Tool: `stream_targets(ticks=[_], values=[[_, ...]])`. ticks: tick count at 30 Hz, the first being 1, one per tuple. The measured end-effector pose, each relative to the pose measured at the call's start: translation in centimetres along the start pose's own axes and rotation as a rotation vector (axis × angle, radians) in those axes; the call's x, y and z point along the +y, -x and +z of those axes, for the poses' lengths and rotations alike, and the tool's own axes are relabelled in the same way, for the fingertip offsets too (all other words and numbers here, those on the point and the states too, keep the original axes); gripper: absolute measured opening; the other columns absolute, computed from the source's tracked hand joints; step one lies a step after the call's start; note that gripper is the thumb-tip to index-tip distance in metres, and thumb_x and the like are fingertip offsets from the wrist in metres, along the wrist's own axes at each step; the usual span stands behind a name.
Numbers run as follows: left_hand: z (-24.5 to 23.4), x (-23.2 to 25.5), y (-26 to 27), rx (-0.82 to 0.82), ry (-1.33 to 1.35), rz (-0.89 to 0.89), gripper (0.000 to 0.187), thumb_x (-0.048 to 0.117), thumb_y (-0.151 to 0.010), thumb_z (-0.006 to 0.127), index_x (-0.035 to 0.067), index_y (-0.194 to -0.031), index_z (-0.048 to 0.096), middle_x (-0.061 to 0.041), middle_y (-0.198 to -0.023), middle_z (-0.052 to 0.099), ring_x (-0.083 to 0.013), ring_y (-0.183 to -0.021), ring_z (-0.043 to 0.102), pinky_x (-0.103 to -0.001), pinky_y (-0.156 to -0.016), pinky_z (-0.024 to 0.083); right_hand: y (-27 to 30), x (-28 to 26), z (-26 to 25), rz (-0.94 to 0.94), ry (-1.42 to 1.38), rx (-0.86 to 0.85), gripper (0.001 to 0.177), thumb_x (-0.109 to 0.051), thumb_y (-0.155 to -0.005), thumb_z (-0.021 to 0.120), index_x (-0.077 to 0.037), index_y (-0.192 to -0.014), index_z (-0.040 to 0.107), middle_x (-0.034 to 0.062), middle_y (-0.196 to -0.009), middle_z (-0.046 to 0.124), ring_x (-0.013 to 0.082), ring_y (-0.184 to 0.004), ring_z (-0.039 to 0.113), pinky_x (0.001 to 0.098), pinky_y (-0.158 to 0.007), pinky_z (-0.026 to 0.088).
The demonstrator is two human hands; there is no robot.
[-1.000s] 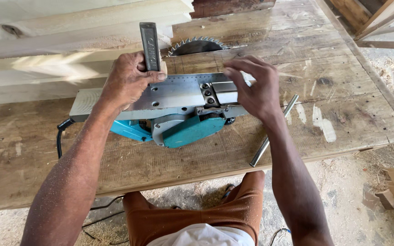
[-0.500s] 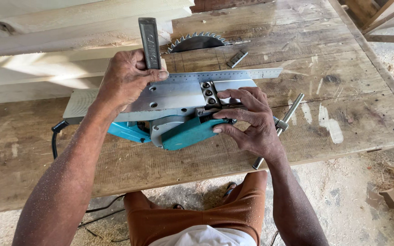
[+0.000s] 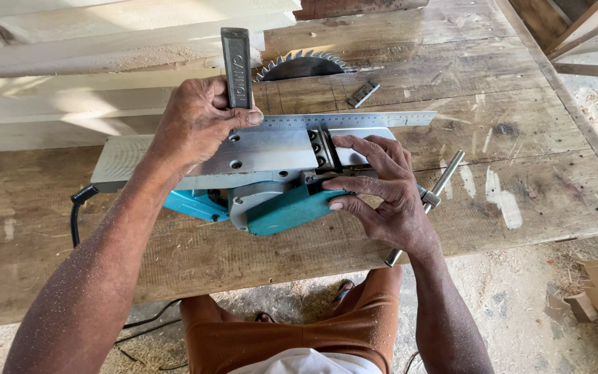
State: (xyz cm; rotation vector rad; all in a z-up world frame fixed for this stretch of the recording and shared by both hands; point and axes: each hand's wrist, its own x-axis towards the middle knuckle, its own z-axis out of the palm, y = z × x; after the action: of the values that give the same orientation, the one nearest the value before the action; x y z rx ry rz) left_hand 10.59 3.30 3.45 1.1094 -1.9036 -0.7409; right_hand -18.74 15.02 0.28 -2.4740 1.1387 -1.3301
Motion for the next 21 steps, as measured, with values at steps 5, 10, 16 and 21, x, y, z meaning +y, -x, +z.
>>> stream_targets(ticks=[5,10,16,21], values=[[-0.04,-0.07,0.02,-0.005,0.029,0.028,0.016,0.016,-0.086,0.083,0.008,-0.097,0.073,-0.007,-0.092,0.08,-0.0142,-0.085,0.078,-0.031,-0.072,0.067,0.13,0.09,0.26,0.001,-0.003,-0.001,0.038,-0.033,-0.073,0.086,-0.03,-0.111,0.079,-0.0013,-0.151,0.059,0.0282,-0.137,0.051,0.0486,-0.118,0.04],[0.08,-0.36,-0.05,0.003,0.034,-0.024,0.016,0.015,-0.085,0.083,0.008,-0.096,0.073,-0.009,-0.091,0.08,-0.0174,-0.084,0.078,-0.034,-0.07,0.066,0.13,0.04,0.27,0.004,-0.022,-0.007,0.038,-0.032,-0.074,0.086,-0.031,-0.111,0.078,-0.0017,-0.15,0.059,0.0262,-0.132,0.055,0.0473,-0.115,0.041],[0.12,-0.83,-0.06,0.02,0.058,0.061,0.018,0.014,-0.085,0.083,0.008,-0.098,0.073,-0.009,-0.095,0.08,-0.0173,-0.09,0.079,-0.033,-0.073,0.067,0.02,-0.27,0.21,0.003,0.008,-0.021,0.036,-0.031,-0.076,0.086,-0.03,-0.111,0.079,-0.0012,-0.149,0.061,0.0255,-0.13,0.056,0.0483,-0.115,0.04],[0.01,-0.48,-0.12,0.015,0.074,-0.086,0.018,0.016,-0.083,0.083,0.007,-0.094,0.072,-0.01,-0.093,0.08,-0.0173,-0.083,0.079,-0.033,-0.067,0.066,-0.04,-0.45,0.13,0.0,0.004,-0.034,0.035,-0.031,-0.078,0.084,-0.03,-0.113,0.078,-0.0009,-0.149,0.06,0.0269,-0.133,0.054,0.0478,-0.115,0.039]])
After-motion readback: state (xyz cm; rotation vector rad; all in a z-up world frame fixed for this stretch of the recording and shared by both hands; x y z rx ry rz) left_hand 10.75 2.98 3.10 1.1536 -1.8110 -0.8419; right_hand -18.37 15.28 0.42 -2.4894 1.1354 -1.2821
